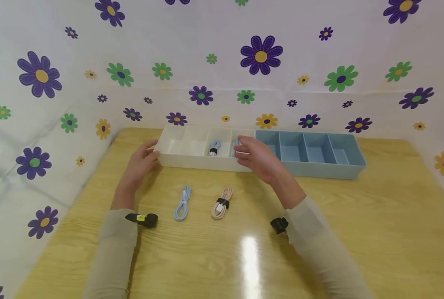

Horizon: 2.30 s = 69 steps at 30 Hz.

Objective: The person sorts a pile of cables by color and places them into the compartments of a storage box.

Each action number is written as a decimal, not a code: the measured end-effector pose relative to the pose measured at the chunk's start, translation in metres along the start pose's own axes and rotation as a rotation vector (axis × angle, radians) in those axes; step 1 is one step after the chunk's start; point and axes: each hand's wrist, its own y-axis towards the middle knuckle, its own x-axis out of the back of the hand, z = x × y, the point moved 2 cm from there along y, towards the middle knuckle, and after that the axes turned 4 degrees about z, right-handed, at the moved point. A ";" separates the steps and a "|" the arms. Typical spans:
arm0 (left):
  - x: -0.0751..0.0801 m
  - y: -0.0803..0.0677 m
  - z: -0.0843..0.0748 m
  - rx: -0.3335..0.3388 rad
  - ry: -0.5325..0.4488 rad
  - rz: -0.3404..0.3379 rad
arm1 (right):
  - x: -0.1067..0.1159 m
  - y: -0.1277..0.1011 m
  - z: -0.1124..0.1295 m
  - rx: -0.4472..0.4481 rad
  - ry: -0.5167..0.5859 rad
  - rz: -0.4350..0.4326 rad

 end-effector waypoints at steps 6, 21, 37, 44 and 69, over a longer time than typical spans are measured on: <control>0.005 0.000 -0.001 0.017 0.011 -0.006 | 0.002 -0.012 -0.005 -0.004 0.023 0.005; 0.001 -0.001 -0.002 0.020 -0.013 0.013 | 0.005 -0.038 -0.021 0.034 0.061 0.076; -0.003 0.001 -0.003 0.039 -0.034 0.000 | 0.010 -0.051 -0.034 0.021 0.000 0.129; -0.001 -0.003 -0.003 0.033 -0.026 -0.004 | 0.010 -0.061 -0.037 0.027 -0.073 0.133; 0.004 -0.002 -0.004 0.062 -0.041 -0.032 | -0.009 -0.063 -0.037 0.033 -0.142 0.113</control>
